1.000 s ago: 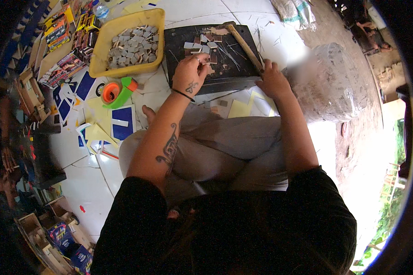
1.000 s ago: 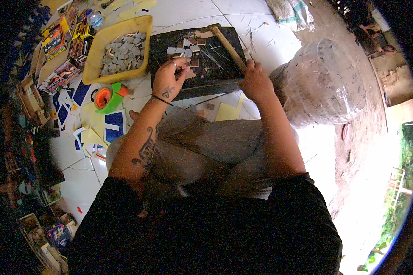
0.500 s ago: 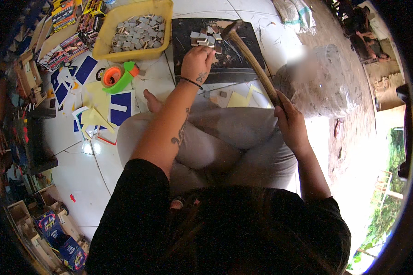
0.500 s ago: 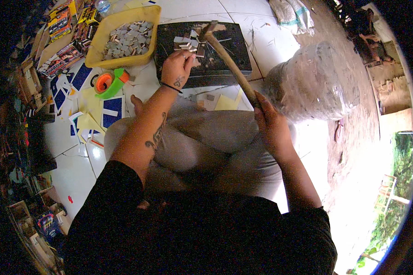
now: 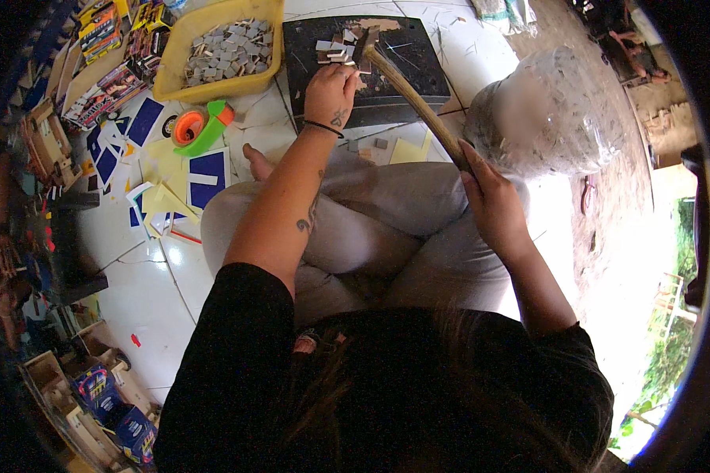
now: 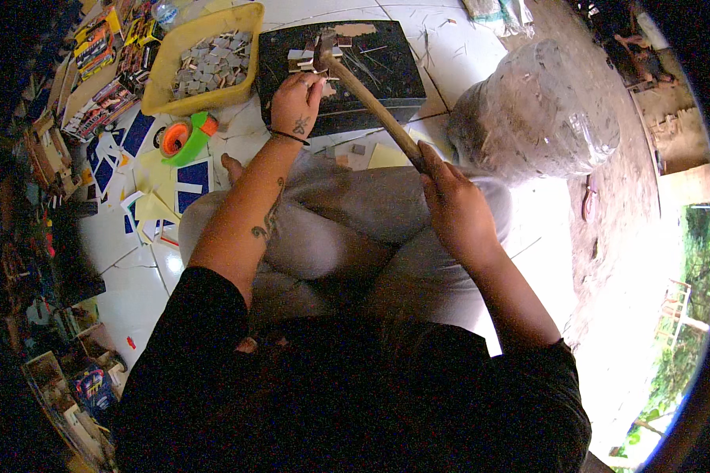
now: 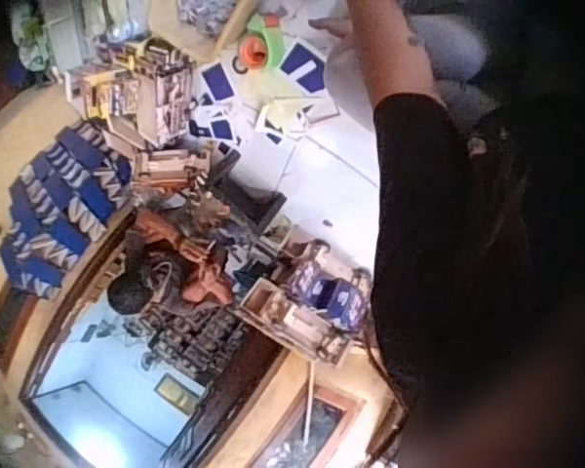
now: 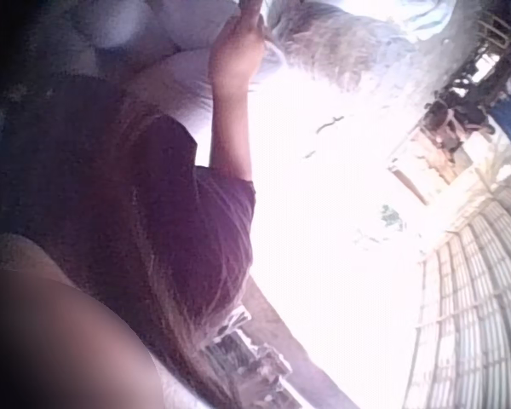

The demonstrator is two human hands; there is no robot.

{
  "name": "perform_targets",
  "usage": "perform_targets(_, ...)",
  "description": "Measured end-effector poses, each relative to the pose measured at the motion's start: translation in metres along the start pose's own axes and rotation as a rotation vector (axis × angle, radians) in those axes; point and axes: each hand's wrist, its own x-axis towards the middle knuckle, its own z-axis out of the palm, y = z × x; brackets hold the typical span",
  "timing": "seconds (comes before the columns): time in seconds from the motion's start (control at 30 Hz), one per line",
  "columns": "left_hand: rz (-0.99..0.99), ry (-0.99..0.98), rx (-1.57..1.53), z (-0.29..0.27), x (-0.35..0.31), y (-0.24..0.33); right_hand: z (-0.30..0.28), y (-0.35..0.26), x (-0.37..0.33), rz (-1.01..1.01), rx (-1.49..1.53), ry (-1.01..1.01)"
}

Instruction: The person sits on the floor and uses a hammer to break small rectangular tiles on a black board. They pick up tiles from a bowl, place them on the board, and strike them with the hammer, then place the broken pieces into a yellow container.

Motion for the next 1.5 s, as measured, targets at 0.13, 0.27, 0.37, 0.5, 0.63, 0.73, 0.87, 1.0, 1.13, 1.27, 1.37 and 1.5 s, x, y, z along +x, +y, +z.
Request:
perform_targets(0.13, -0.012, -0.035, 0.018, -0.001, -0.001, 0.001, 0.003, 0.004, 0.000, -0.042, 0.079, 0.062)
perform_targets(0.27, 0.008, 0.005, 0.001, -0.002, -0.001, 0.001, 0.005, 0.006, 0.002, -0.029, 0.072, 0.037)
perform_targets(0.37, 0.017, 0.050, -0.019, 0.000, -0.001, 0.001, 0.007, 0.007, 0.003, -0.067, 0.098, 0.105)
perform_targets(0.5, -0.006, 0.032, -0.031, 0.001, -0.002, 0.000, 0.006, 0.005, 0.004, -0.009, 0.014, 0.005)
perform_targets(0.63, 0.020, 0.057, 0.008, 0.001, -0.002, 0.001, 0.007, 0.005, 0.002, -0.009, 0.031, 0.074)
perform_targets(0.73, 0.003, 0.046, -0.002, 0.000, -0.002, 0.001, 0.008, 0.010, 0.002, 0.031, -0.004, -0.015)
perform_targets(0.87, -0.029, -0.005, -0.005, -0.003, -0.003, 0.003, 0.009, 0.033, 0.022, -0.087, 0.066, 0.160)
perform_targets(1.0, 0.045, 0.023, -0.020, -0.004, -0.001, 0.003, 0.013, 0.069, 0.073, 0.020, -0.115, 0.165)
perform_targets(1.13, -0.163, 0.086, -0.105, -0.020, 0.012, -0.014, 0.030, 0.095, 0.106, 0.122, -0.250, 0.124)
perform_targets(1.27, -0.413, 0.256, -0.066, -0.064, 0.054, -0.057, 0.041, 0.097, 0.114, 0.078, -0.321, 0.165)
perform_targets(1.37, -0.149, 0.516, 0.581, -0.075, 0.079, -0.070, 0.044, 0.081, 0.125, -0.096, -0.544, 0.306)
perform_targets(1.5, -0.274, -0.268, 0.417, -0.051, 0.069, -0.046, 0.059, 0.049, 0.169, -0.208, -0.493, 0.173)
